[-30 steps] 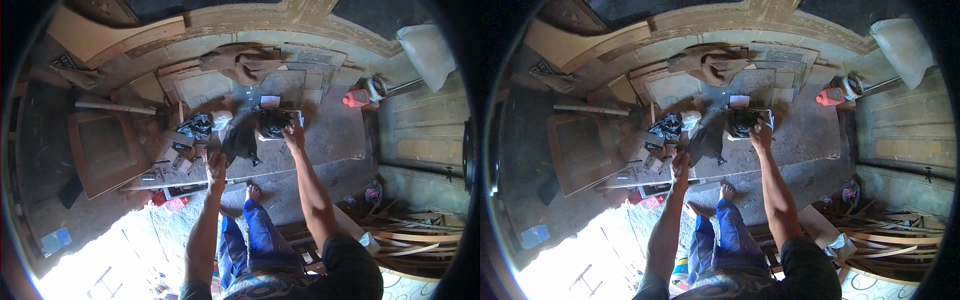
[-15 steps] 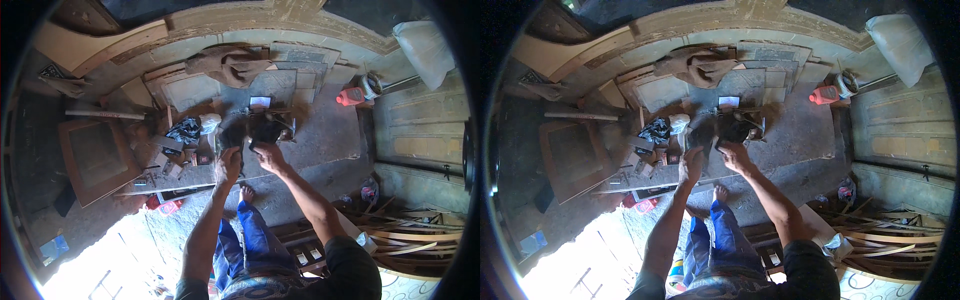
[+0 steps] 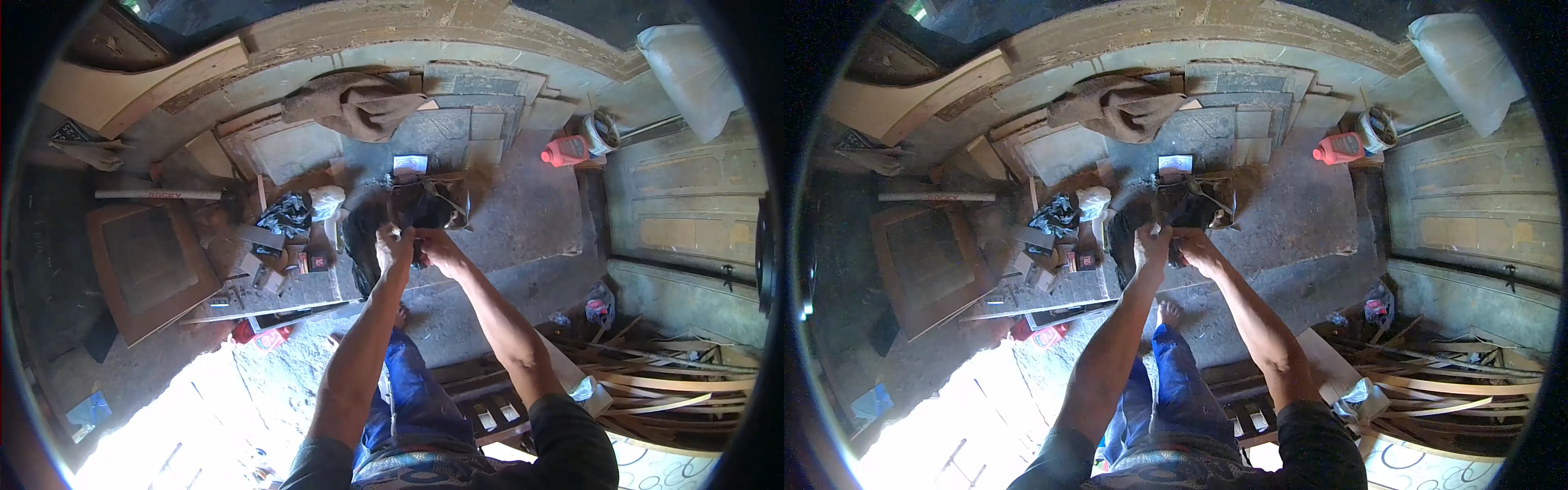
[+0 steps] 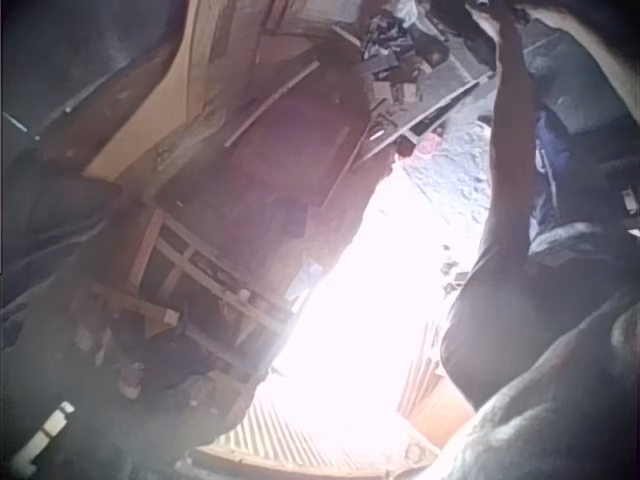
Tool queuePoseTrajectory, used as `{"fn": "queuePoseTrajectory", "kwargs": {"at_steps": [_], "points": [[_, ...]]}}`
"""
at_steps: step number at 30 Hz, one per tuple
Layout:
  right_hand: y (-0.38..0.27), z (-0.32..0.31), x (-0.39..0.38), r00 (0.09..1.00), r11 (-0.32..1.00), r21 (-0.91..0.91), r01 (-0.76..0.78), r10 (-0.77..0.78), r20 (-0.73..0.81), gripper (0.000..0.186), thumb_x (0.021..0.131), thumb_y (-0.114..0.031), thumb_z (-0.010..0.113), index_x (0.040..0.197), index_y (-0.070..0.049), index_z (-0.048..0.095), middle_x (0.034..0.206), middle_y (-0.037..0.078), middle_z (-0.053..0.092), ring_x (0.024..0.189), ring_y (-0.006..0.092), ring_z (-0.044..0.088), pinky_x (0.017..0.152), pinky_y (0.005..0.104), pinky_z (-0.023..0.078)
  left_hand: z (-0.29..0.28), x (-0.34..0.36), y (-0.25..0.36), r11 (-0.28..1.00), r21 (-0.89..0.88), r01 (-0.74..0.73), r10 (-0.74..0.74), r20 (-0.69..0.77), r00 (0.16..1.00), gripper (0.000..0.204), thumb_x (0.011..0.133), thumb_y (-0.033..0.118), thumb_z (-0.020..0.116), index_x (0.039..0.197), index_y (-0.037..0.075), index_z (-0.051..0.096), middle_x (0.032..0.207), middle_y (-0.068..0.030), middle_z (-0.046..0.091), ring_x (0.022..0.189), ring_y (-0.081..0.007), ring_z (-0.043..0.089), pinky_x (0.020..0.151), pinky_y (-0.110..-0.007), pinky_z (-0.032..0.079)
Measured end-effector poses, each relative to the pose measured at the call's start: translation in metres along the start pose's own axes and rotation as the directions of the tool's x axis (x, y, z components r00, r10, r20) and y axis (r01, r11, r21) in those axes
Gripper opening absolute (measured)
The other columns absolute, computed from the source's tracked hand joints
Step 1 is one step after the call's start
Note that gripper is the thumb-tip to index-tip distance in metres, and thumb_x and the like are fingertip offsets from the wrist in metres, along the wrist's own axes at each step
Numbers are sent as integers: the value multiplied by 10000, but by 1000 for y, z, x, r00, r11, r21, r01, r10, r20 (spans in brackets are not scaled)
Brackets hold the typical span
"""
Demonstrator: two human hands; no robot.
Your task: The person sands a wooden board with a power sander, handles wooden planks, retrieves small hardware from a container, and hammers a nail into a wooden piece.
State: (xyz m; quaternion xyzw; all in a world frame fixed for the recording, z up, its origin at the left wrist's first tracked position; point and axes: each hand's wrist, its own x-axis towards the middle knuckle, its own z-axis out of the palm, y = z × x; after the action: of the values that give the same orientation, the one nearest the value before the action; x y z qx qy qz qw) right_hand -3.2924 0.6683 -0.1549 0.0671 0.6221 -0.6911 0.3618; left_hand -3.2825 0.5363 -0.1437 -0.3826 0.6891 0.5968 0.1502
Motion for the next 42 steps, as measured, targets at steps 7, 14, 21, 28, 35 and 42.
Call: {"fn": "queuePoseTrajectory", "kwargs": {"at_steps": [7, 14, 21, 28, 35, 42], "points": [[19, -29, 44, 998, 922, -387, 33, -53, -39, 120, 855, -40, 601, 959, -24, 658, 742, 33, 617, 646, 135, 571, 542, 305, 447, 16, 1, -13, 969, -247, -4, 28, 97, 995, 205, 855, 155, 653, 990, 1, 662, 871, -66, 651, 705, -172, 608, 639, -372, 510], [67, -150, 92, 775, 991, -105, 88, -134, -618, 241, 842, -130, 583, 1007, 17, 678, 910, 217, 707, 805, 354, 690, 760, 434, 557, 25, -5, 4, 834, -550, 33, 119, 238, 964, 221, 897, 58, 581, 1116, 36, 569, 882, -46, 578, 682, -135, 565, 573, -274, 489], [14, -77, 97, 986, 114, -991, -70, -140, -86, 288, 827, -206, 612, 1058, -68, 717, 1143, 188, 682, 1101, 325, 642, 945, 427, 501, 1, -1, 14, 700, -714, 15, 195, 211, 958, 357, 901, 26, 551, 1256, 24, 515, 979, -39, 576, 753, -138, 601, 716, -303, 506], [-15, -43, 106, 970, 166, -986, 30, -243, -11, 258, 877, -339, 593, 980, -146, 730, 1074, 133, 702, 1010, 315, 650, 863, 406, 509, -17, 1, 11, 719, -695, 18, 217, 250, 944, 442, 900, 31, 568, 1330, -22, 481, 1005, -34, 548, 866, -121, 569, 780, -307, 540], [4, -83, 123, 967, 370, -910, 185, -232, 103, 253, 848, -352, 622, 976, -164, 732, 1070, 93, 706, 989, 274, 654, 852, 366, 515, -22, 1, 6, 760, -650, 29, 213, 290, 933, 469, 911, 59, 597, 1354, -20, 465, 1026, -38, 562, 870, -130, 581, 815, -305, 533], [45, -93, 136, 970, 292, -952, 93, -241, 21, 291, 892, -314, 577, 1147, -213, 676, 1188, 47, 675, 1093, 256, 618, 940, 353, 499, -17, 6, 7, 797, -604, 21, 208, 307, 929, 490, 911, 92, 593, 1363, -31, 451, 1049, -50, 589, 847, -134, 600, 777, -286, 496]]}}
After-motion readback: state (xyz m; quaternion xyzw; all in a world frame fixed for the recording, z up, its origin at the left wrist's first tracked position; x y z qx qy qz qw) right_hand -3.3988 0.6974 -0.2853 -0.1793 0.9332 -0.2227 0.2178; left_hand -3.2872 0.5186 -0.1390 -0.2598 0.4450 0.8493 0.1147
